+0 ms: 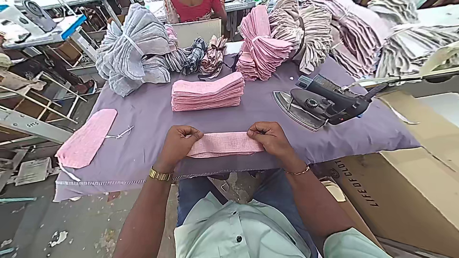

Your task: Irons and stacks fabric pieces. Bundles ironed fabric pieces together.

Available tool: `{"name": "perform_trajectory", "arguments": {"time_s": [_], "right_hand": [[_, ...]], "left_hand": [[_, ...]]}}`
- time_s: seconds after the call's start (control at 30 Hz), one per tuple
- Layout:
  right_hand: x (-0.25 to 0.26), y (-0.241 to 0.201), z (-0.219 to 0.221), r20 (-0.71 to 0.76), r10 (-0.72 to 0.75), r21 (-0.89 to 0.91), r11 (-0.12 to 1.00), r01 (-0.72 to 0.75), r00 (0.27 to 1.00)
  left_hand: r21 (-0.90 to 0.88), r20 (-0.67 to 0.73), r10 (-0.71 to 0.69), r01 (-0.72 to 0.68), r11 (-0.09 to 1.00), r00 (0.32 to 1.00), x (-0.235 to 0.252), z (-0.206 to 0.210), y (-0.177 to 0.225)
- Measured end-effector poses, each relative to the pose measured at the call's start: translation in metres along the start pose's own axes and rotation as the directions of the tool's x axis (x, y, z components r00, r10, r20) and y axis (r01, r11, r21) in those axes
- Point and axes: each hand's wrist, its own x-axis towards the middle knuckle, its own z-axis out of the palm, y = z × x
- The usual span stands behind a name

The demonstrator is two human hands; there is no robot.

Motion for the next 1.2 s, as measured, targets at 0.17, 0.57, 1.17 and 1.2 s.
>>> {"name": "perform_trajectory", "arguments": {"time_s": [0.17, 0.57, 1.17, 1.2], "right_hand": [[0.013, 0.005, 0.013, -0.022, 0.076, -0.483, 0.872, -0.077, 0.997], [-0.028, 0.012, 0.023, -0.264, -0.483, -0.558, 0.783, 0.277, 0.835], [-0.044, 0.026, -0.010, 0.046, -0.400, -0.373, 0.843, 0.387, 0.915], [-0.044, 0.026, -0.011, 0.066, -0.415, -0.396, 0.824, 0.405, 0.907]], "left_hand": [[0.472, -0.013, -0.065, 0.064, 0.880, 0.998, 0.018, 0.011, -0.005], [0.698, -0.044, 0.381, -0.244, 0.673, 0.924, 0.000, 0.029, -0.019], [0.324, 0.209, 0.431, -0.479, 0.816, 0.878, -0.026, -0.025, -0.044], [0.324, 0.194, 0.442, -0.483, 0.814, 0.876, -0.026, -0.024, -0.044]]}}
